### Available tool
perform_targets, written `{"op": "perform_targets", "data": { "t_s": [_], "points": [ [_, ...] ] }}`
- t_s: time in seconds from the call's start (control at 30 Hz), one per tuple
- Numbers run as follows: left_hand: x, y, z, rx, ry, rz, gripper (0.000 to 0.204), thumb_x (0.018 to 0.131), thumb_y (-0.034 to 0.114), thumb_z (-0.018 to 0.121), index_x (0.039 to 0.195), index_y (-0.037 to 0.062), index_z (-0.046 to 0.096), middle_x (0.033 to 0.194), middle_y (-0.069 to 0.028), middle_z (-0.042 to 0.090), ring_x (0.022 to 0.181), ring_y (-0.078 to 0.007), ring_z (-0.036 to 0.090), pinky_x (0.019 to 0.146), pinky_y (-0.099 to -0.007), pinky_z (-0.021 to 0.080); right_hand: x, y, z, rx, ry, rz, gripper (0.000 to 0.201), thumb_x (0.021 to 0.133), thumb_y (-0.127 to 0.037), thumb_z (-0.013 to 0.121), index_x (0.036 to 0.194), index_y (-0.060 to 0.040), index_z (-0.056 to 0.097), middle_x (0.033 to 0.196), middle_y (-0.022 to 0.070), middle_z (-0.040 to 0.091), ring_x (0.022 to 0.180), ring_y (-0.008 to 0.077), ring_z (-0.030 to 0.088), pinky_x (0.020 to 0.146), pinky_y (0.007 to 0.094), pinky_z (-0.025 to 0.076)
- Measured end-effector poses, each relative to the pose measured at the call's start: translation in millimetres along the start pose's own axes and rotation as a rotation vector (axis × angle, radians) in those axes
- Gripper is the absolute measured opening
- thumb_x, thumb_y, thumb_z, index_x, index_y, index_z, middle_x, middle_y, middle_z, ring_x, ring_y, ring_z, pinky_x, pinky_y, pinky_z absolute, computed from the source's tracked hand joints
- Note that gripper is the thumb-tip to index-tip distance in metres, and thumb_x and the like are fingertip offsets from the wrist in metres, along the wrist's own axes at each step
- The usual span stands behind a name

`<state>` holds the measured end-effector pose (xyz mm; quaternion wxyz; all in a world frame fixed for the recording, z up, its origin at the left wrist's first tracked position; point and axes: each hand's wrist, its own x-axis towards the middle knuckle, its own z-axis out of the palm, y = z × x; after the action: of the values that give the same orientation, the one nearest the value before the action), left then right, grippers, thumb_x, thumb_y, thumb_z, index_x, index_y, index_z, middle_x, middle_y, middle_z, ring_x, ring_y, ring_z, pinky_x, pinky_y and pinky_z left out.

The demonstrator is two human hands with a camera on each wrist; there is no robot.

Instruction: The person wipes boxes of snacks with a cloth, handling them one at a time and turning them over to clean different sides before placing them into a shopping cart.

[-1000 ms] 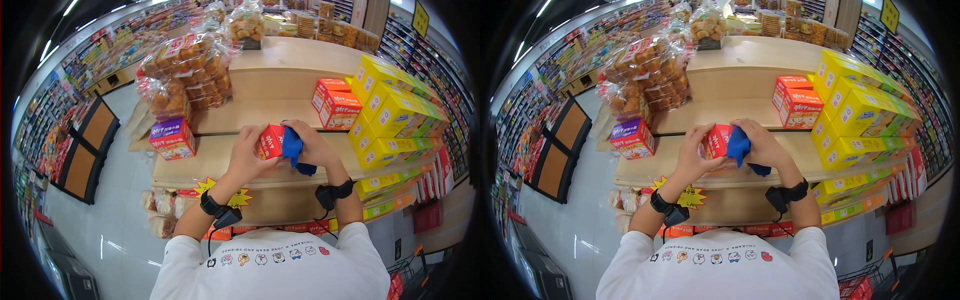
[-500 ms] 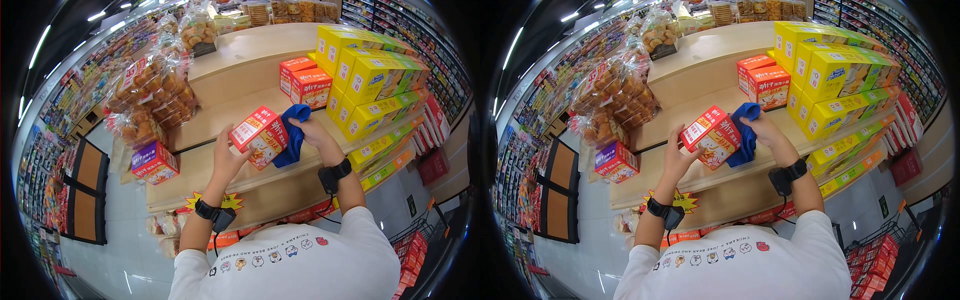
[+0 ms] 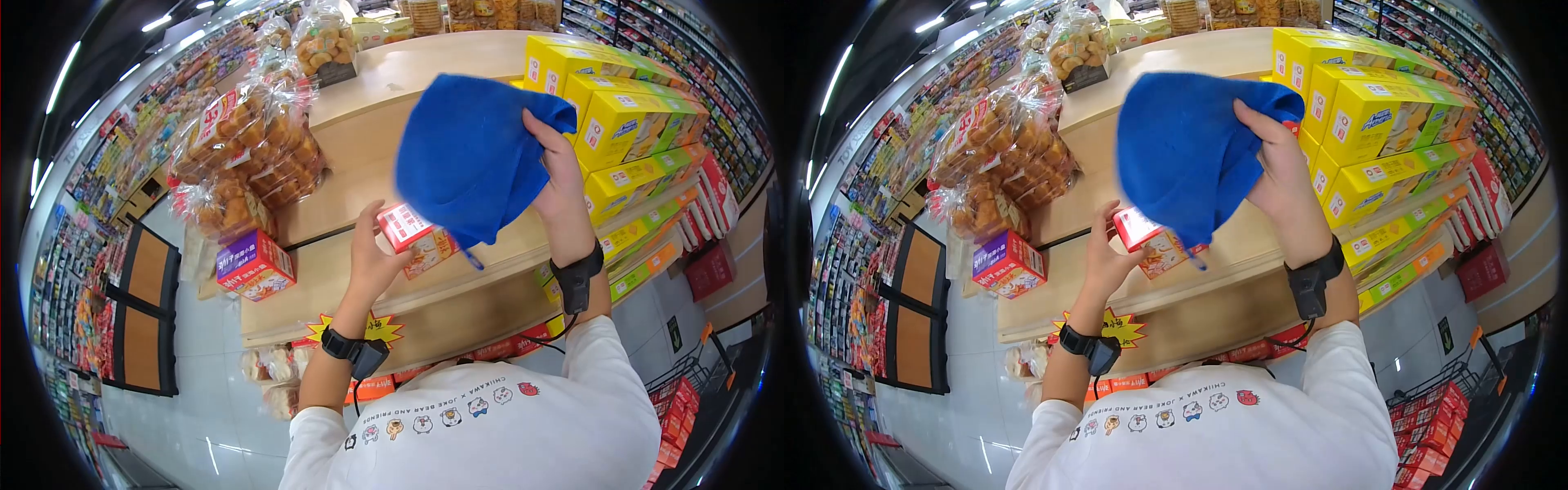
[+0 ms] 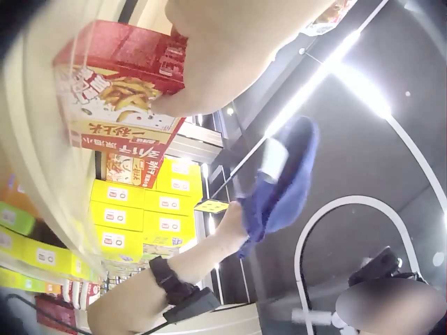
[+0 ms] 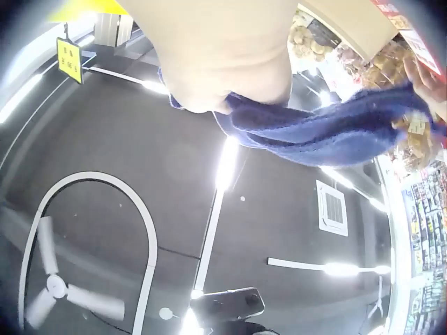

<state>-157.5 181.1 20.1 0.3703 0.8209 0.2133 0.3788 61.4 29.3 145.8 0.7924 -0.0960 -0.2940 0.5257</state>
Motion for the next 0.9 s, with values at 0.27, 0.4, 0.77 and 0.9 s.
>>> {"op": "perform_targets", "data": {
  "t_s": [0.27, 0.4, 0.77, 0.9],
  "points": [
    [-1.4, -14.5, 2.9, 0.002, -0.024, 0.127, 0.066, 0.073, 0.019, 0.075, 0.129, -0.0006, 0.044, 0.127, -0.0214, 0.049, 0.120, -0.0325, 0.047, 0.101, -0.0390, 0.037, 39.9, 47.4, -36.4, -0.322, 0.296, 0.040, 0.024, 0.088, -0.013, 0.061, 0.109, -0.0024, 0.057, 0.106, 0.0102, 0.064, 0.096, 0.0214, 0.063, 0.082, 0.0368, 0.054],
    [-8.9, -6.5, -4.6, 0.010, 0.003, 0.078, 0.091, 0.069, 0.014, 0.079, 0.142, 0.0046, 0.026, 0.138, -0.0213, 0.039, 0.127, -0.0305, 0.042, 0.102, -0.0393, 0.037, 39.0, 69.1, -88.6, -0.676, 0.413, -0.012, 0.027, 0.085, -0.009, 0.065, 0.109, -0.0037, 0.055, 0.103, 0.0065, 0.062, 0.091, 0.0173, 0.062, 0.080, 0.0317, 0.052],
    [-13.7, 38.7, -38.6, 0.127, 0.080, 0.235, 0.059, 0.072, 0.005, 0.063, 0.128, 0.0046, 0.048, 0.128, -0.0140, 0.051, 0.123, -0.0284, 0.046, 0.104, -0.0378, 0.033, 25.9, 57.4, -51.7, -0.544, 0.178, -0.010, 0.028, 0.087, -0.009, 0.063, 0.112, 0.0000, 0.059, 0.107, 0.0092, 0.063, 0.098, 0.0184, 0.062, 0.088, 0.0315, 0.049],
    [-10.1, 36.9, -27.1, 0.206, 0.148, 0.226, 0.065, 0.072, 0.014, 0.071, 0.129, 0.0017, 0.044, 0.121, -0.0182, 0.053, 0.114, -0.0342, 0.050, 0.097, -0.0403, 0.038, 18.1, 68.8, -38.2, -0.626, -0.011, -0.017, 0.026, 0.088, -0.010, 0.062, 0.112, 0.0002, 0.060, 0.107, 0.0094, 0.065, 0.100, 0.0178, 0.061, 0.091, 0.0316, 0.048]
  ]
}}
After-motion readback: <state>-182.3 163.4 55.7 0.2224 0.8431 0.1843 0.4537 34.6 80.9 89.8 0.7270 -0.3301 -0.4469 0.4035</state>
